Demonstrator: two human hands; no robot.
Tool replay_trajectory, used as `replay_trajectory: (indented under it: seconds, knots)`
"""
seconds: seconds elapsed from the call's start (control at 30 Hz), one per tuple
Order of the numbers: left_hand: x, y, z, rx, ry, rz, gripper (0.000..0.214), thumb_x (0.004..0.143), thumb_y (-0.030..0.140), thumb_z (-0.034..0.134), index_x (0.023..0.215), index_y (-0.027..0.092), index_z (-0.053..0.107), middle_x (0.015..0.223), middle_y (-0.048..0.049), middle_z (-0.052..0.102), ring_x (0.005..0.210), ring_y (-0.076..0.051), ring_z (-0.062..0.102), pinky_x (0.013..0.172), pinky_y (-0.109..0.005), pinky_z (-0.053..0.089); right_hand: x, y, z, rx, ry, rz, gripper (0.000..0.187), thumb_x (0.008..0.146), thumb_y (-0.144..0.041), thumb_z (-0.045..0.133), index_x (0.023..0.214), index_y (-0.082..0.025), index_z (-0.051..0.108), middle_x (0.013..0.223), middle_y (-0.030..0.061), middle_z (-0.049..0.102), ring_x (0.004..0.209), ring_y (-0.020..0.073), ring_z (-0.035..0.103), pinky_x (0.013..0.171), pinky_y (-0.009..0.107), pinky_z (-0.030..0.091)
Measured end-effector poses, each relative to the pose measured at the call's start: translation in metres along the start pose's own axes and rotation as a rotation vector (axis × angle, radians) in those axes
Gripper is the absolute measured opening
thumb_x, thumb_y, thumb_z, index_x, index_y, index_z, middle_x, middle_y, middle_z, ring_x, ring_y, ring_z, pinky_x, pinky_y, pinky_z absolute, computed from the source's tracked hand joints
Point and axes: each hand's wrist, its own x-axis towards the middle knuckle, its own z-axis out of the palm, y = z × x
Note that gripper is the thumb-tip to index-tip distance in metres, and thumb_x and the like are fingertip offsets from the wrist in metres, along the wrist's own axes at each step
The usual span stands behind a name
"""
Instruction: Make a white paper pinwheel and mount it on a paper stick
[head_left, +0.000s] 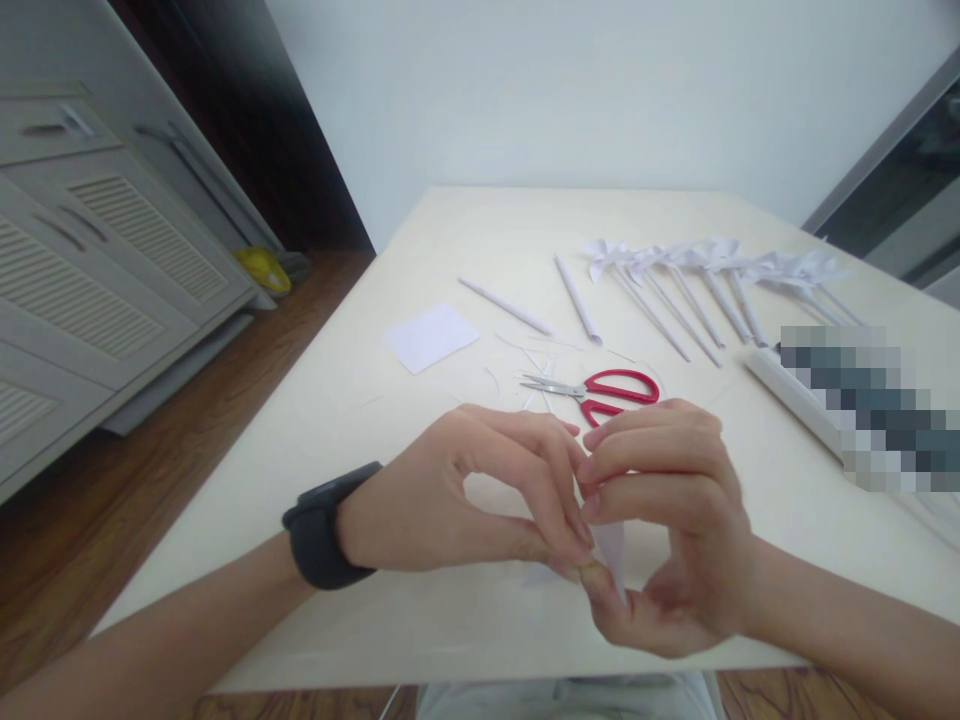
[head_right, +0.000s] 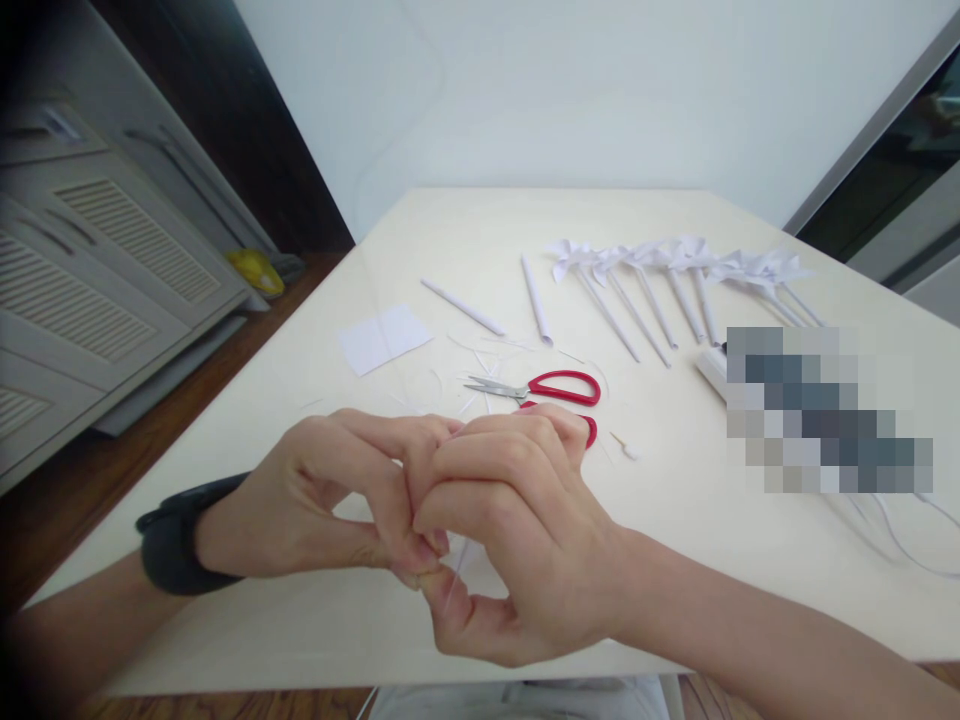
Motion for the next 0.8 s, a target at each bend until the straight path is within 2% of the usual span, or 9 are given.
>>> replay_trajectory:
  seconds: [0.17, 0.4, 0.57, 0.8]
  knots:
    - [0.0021, 0.0002, -0.001, 0.059, -0.014, 0.036, 0.008, 0.067, 0.004, 0.066, 0.064, 0.011, 0.066, 0.071, -0.0071, 0.063, 0.073, -0.016, 0.06, 0.073, -0.029, 0.051, 0.0016, 0.0003, -0.0011, 0.036, -0.106, 0.062, 0.031, 0.056, -0.012, 0.062, 0.085, -0.015, 0.05, 0.091, 0.004, 0.053, 0.088, 0.0203, 0.053, 0.074, 0.04, 0.042]
    - [0.0021, -0.0004, -0.0003, 0.149, 0.004, 0.04, 0.008, 0.071, 0.008, 0.064, 0.065, 0.012, 0.064, 0.075, -0.0055, 0.062, 0.075, -0.014, 0.059, 0.075, -0.026, 0.05, 0.0005, 0.0017, -0.0001, 0.019, -0.16, 0.104, 0.031, 0.056, -0.013, 0.062, 0.083, -0.015, 0.049, 0.091, 0.0037, 0.053, 0.088, 0.0207, 0.052, 0.075, 0.041, 0.04]
    - [0.0019, 0.0012, -0.001, 0.109, -0.026, -0.004, 0.009, 0.072, 0.008, 0.063, 0.064, 0.012, 0.063, 0.076, -0.0053, 0.063, 0.077, -0.014, 0.06, 0.075, -0.027, 0.05, -0.0002, 0.0002, 0.0, 0.017, -0.122, 0.04, 0.033, 0.056, -0.011, 0.062, 0.087, -0.015, 0.05, 0.092, 0.003, 0.053, 0.087, 0.0191, 0.052, 0.076, 0.041, 0.041]
    - [0.0017, 0.002, -0.0019, 0.022, -0.005, -0.033, 0.009, 0.069, 0.005, 0.066, 0.065, 0.014, 0.065, 0.073, -0.0039, 0.064, 0.077, -0.014, 0.061, 0.074, -0.027, 0.05, 0.0025, -0.0003, -0.0025, 0.005, -0.092, 0.075, 0.031, 0.056, -0.014, 0.065, 0.083, -0.016, 0.049, 0.09, 0.0029, 0.054, 0.086, 0.0194, 0.053, 0.074, 0.042, 0.042]
